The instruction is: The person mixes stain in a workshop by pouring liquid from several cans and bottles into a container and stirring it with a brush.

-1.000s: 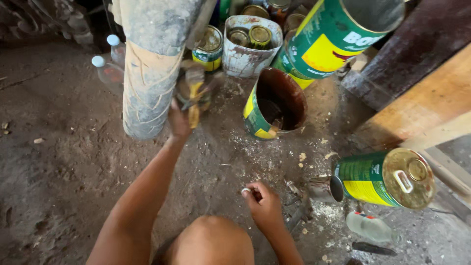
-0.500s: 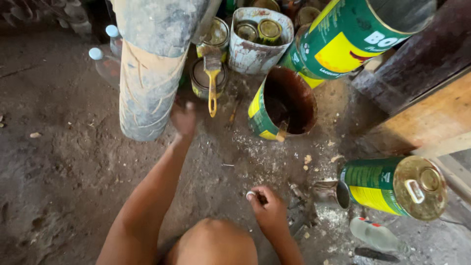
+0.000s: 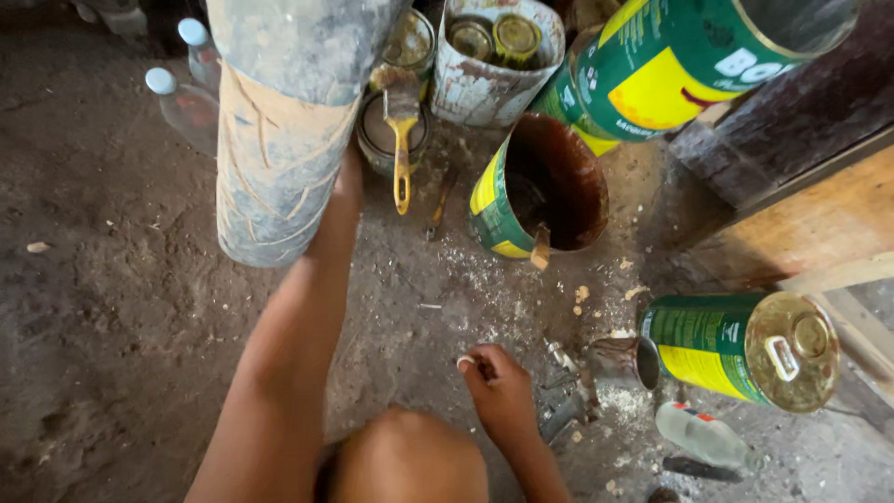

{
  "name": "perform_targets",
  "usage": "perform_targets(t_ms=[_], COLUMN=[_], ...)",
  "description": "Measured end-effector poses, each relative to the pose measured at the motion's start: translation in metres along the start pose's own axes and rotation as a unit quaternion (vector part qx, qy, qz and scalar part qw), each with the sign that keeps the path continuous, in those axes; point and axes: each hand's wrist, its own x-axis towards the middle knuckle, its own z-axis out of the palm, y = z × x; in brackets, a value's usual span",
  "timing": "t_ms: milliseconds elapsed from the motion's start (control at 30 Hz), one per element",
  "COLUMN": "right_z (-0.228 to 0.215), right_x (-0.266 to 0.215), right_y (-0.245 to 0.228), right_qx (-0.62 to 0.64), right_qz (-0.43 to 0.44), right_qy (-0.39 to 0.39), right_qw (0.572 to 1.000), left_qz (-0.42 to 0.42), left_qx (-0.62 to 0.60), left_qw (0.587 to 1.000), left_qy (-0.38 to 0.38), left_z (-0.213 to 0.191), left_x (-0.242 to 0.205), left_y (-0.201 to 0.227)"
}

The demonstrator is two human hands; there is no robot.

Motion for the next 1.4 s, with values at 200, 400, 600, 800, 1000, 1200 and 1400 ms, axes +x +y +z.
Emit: perform_targets(t_ms=[200,400,600,800,1000,1200,1400], right_z=[-0.001,0.008,-0.006,-0.012,-0.021,-0.053,-0.16], right_x=[0.029,0.022,-0.002,-0.01,-0.023,-0.032,-0.058], right_y=[-0.024,-0.027,-0.012,-0.016,-0.043,-0.055,-0.061], right_qx=[0.052,0.006,0.038,0.029,0.037,0.059,0.07], right_qz=[-0.054,-0.074,-0.031,-0.102,-0.14,-0.234,-0.254], right_qy=[-0.014,0.008,0.004,0.027,0.053,0.088,0.133], right_qw=[0.997,0.997,0.999,0.994,0.988,0.966,0.955], left_qz=[-0.086,0.055,0.182,0.124,0.096,0.209,0.411], left_qx=[0.113,0.188,-0.016,0.025,0.055,0.21,0.07], left_qw=[0.966,0.941,0.966,0.986,0.994,0.953,0.902], left_qy=[-0.215,-0.276,-0.183,-0.108,-0.005,-0.06,-0.11], left_z=[0.008,0.07,-0.045,-0.133,-0.095,-0.11,-0.187], left_x=[-0.119,-0.106,-0.155,-0.122,-0.029,-0.042,-0.109], left_y=[0.027,0.037,0.1,0.139,0.151,0.166,0.294])
